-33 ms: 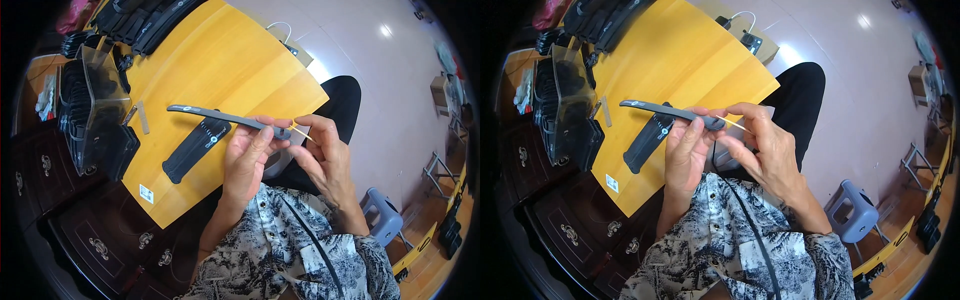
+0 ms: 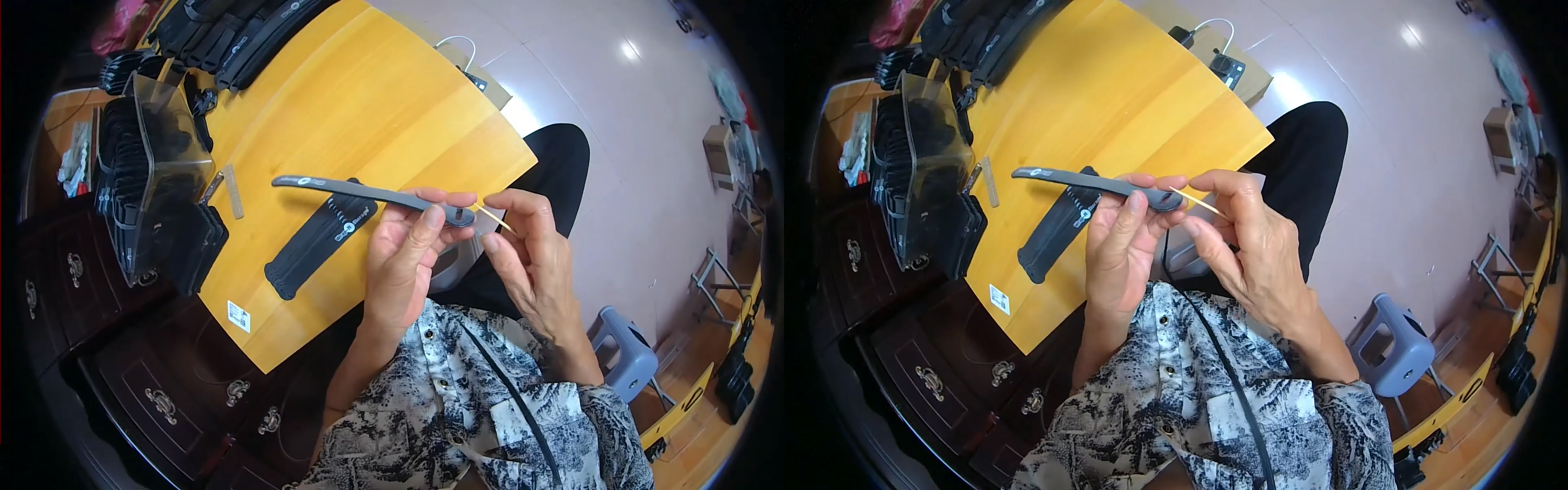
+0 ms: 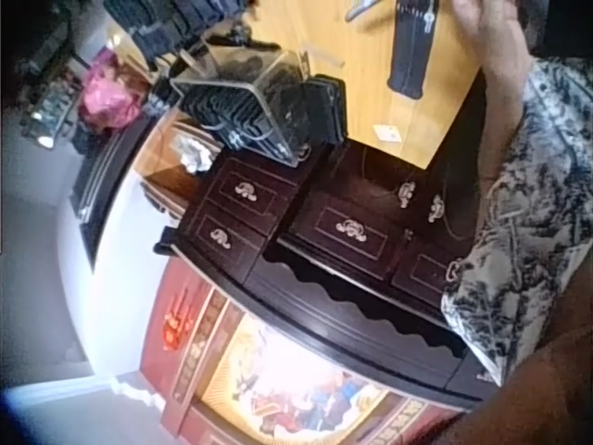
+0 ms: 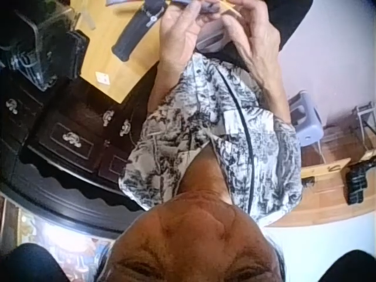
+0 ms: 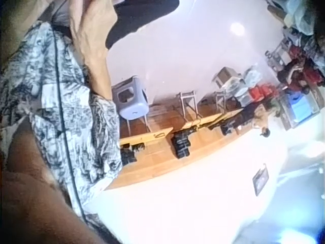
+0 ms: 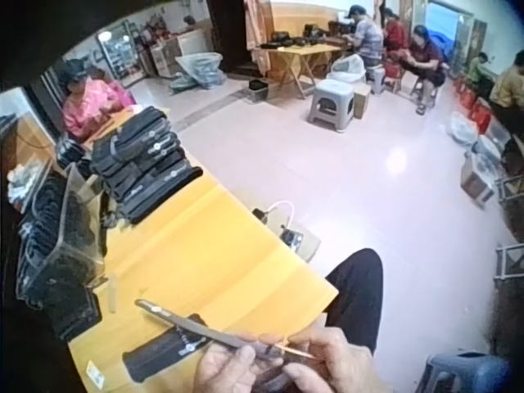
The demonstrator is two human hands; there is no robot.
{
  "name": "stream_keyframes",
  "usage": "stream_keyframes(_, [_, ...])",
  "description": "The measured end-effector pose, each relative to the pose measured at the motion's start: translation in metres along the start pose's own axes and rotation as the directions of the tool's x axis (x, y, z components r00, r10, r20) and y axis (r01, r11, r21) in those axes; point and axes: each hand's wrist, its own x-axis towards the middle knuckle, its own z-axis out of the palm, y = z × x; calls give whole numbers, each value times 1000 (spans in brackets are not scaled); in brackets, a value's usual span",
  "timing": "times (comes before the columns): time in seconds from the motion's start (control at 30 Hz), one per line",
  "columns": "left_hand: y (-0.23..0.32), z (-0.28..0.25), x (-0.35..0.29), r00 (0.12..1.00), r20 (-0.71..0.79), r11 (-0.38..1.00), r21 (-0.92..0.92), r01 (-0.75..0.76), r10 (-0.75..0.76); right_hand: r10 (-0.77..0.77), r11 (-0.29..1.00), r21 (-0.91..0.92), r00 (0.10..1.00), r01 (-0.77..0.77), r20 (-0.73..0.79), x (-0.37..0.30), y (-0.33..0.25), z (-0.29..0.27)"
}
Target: Assembling 'Wrap-it Storage' straps by inserting small plastic components into pre-cut holes using a small tool.
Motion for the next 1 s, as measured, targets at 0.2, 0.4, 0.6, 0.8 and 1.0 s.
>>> stream_keyframes(0.2, [0,3,-2,994,-79,997,-12,-79,78,-85,986,-142,996,84,6,0,-4,-7])
stream_keyframes(0.4, [-3,2,1,984,-119,990,63,-129,136,-203,964,-168,978,206,39,2,-2,-5])
stream_keyframes(0.6, [-4,3,-1,982,-120,988,75,-135,143,-203,962,-179,978,207,38,1,-3,-5])
stream_keyframes(0.8, [-4,4,-2,975,-119,979,102,-174,186,-222,952,-202,973,229,58,2,-5,-4])
stream_keyframes(1.0, [-5,4,-2,970,-145,974,146,-176,197,-212,947,-229,974,224,75,2,-3,-2])
